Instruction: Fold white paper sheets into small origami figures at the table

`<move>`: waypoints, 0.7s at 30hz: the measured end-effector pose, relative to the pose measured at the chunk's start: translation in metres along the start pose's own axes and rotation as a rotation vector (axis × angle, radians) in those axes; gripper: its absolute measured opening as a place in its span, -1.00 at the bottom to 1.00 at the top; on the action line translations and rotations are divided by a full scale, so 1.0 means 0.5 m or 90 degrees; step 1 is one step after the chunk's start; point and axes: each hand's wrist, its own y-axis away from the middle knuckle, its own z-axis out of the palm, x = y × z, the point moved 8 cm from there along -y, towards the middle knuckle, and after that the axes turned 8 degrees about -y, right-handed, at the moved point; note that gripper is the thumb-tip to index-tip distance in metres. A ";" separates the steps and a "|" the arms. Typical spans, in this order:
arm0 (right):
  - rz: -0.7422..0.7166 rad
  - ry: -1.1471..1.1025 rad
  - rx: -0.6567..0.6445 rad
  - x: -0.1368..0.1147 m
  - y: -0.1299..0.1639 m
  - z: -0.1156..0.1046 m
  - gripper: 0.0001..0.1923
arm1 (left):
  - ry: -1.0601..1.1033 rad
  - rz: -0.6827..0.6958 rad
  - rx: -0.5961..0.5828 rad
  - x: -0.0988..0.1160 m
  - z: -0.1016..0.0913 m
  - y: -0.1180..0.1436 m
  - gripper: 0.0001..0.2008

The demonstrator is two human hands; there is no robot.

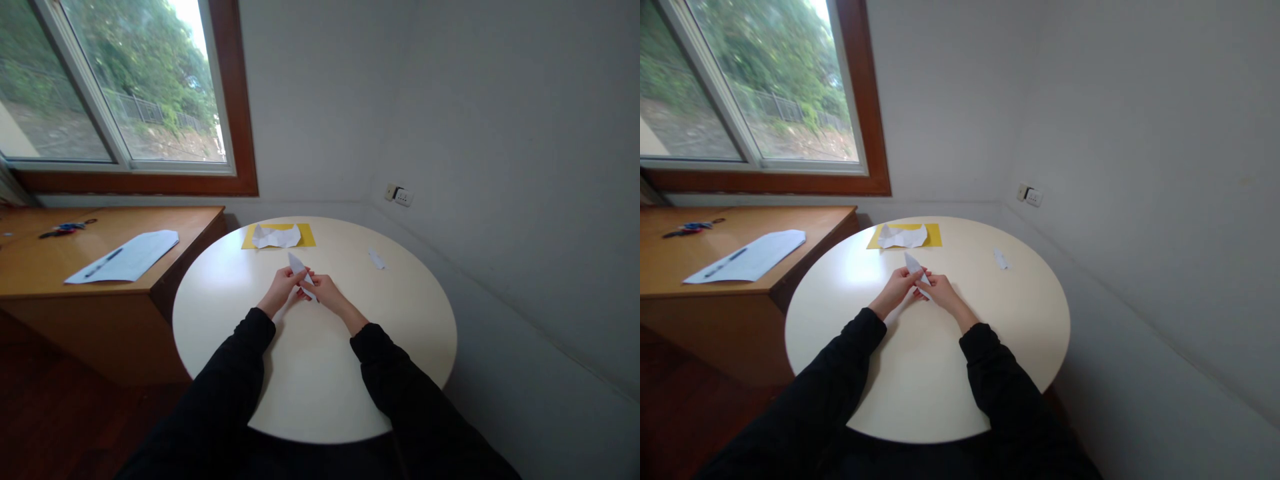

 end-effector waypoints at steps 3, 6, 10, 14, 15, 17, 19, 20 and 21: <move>-0.002 0.002 0.006 -0.003 0.002 0.000 -0.58 | -0.006 0.000 -0.018 0.002 0.002 0.001 -0.67; 0.002 0.005 0.006 -0.003 0.003 0.000 -0.59 | -0.008 -0.001 0.015 0.004 -0.006 0.001 -0.65; 0.002 0.014 -0.007 -0.002 0.003 0.002 -0.60 | -0.001 -0.003 0.088 0.006 -0.021 -0.001 -0.61; -0.007 0.031 -0.025 -0.005 0.006 0.005 -0.61 | 0.013 -0.002 0.121 0.008 -0.030 -0.002 -0.60; -0.007 0.033 -0.027 -0.005 0.007 0.005 -0.61 | 0.017 0.000 0.127 0.008 -0.032 -0.002 -0.61; -0.011 0.036 -0.031 -0.005 0.007 0.006 -0.61 | 0.017 0.005 0.129 0.009 -0.035 -0.003 -0.61; -0.022 0.037 -0.034 -0.005 0.007 0.007 -0.60 | 0.014 0.010 0.126 0.010 -0.036 -0.003 -0.63; -0.026 0.035 -0.035 -0.006 0.006 0.007 -0.59 | 0.012 0.014 0.123 0.011 -0.036 -0.004 -0.63; -0.029 0.030 -0.035 -0.006 0.005 0.008 -0.58 | 0.011 0.017 0.120 0.011 -0.037 -0.004 -0.64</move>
